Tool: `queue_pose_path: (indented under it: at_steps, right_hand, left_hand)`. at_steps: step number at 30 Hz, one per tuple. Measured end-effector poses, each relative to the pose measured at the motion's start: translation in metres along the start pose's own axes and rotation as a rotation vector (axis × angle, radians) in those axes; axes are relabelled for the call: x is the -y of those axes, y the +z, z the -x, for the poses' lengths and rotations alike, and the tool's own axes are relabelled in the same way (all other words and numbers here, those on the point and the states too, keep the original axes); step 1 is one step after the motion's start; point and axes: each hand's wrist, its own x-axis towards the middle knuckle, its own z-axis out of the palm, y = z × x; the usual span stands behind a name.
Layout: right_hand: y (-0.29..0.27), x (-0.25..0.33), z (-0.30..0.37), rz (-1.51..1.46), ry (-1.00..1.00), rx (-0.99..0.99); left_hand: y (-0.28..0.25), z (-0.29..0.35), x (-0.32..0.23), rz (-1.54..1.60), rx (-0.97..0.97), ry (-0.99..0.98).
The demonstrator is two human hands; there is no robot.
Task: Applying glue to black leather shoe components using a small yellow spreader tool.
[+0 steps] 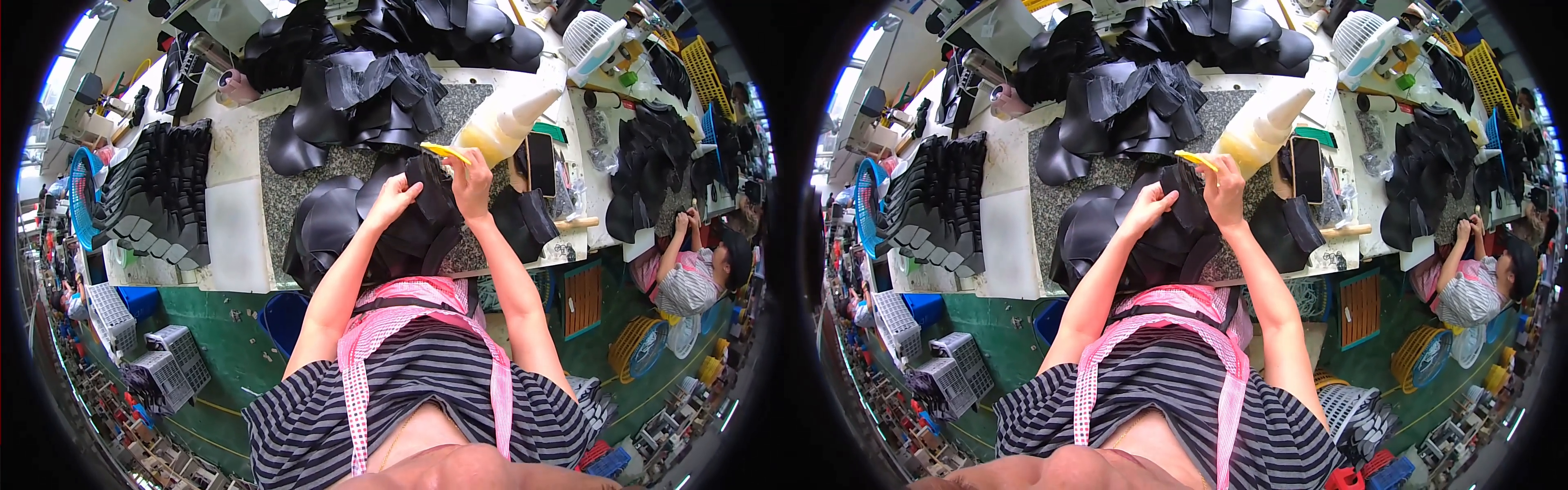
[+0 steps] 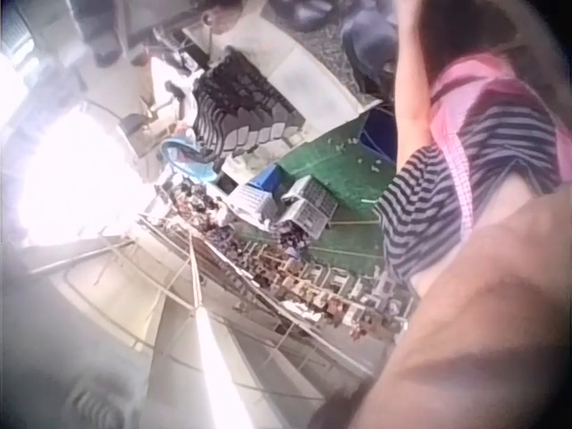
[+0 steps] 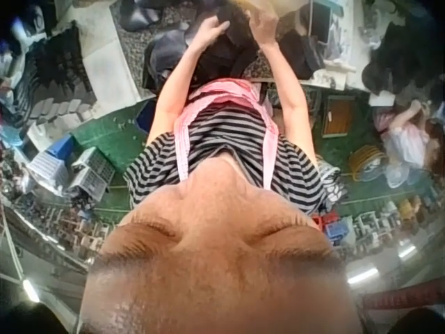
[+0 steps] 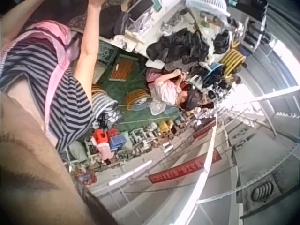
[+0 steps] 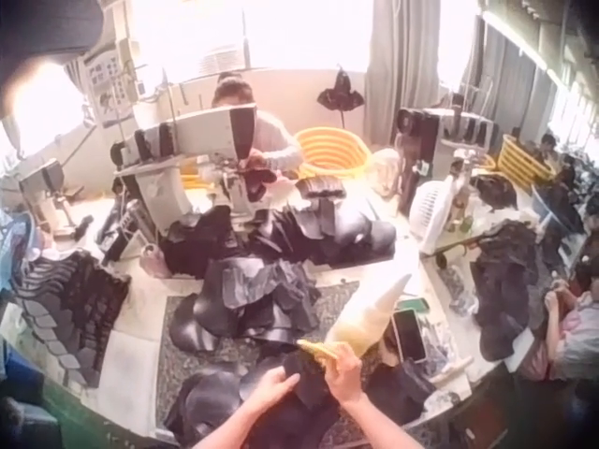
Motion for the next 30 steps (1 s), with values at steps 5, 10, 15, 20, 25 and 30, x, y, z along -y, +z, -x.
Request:
queue_pose_path:
  at_steps: [5, 10, 15, 20, 25, 30]
  right_hand:
    - [-0.035, 0.008, 0.038, 0.046, -0.091, 0.195]
    - [-0.087, 0.021, 0.080, 0.059, 0.129, 0.289]
    - [-0.063, 0.025, 0.077, 0.134, -0.025, 0.233]
    - [-0.089, 0.018, 0.110, 0.188, -0.008, 0.189]
    - [-0.055, 0.031, 0.085, 0.133, 0.096, 0.063]
    - [-0.004, 0.017, 0.033, 0.078, 0.062, -0.034]
  left_hand:
    - [-0.003, 0.001, 0.006, 0.111, 0.068, -0.029]
    - [-0.002, 0.000, 0.005, 0.177, 0.097, -0.038]
    - [-0.003, 0.000, -0.007, 0.190, 0.132, -0.121]
    - [-0.006, -0.005, 0.005, 0.190, 0.142, -0.111]
    - [0.001, 0.000, -0.004, 0.189, 0.096, -0.114]
    - [0.000, -0.003, 0.002, 0.160, 0.133, -0.097]
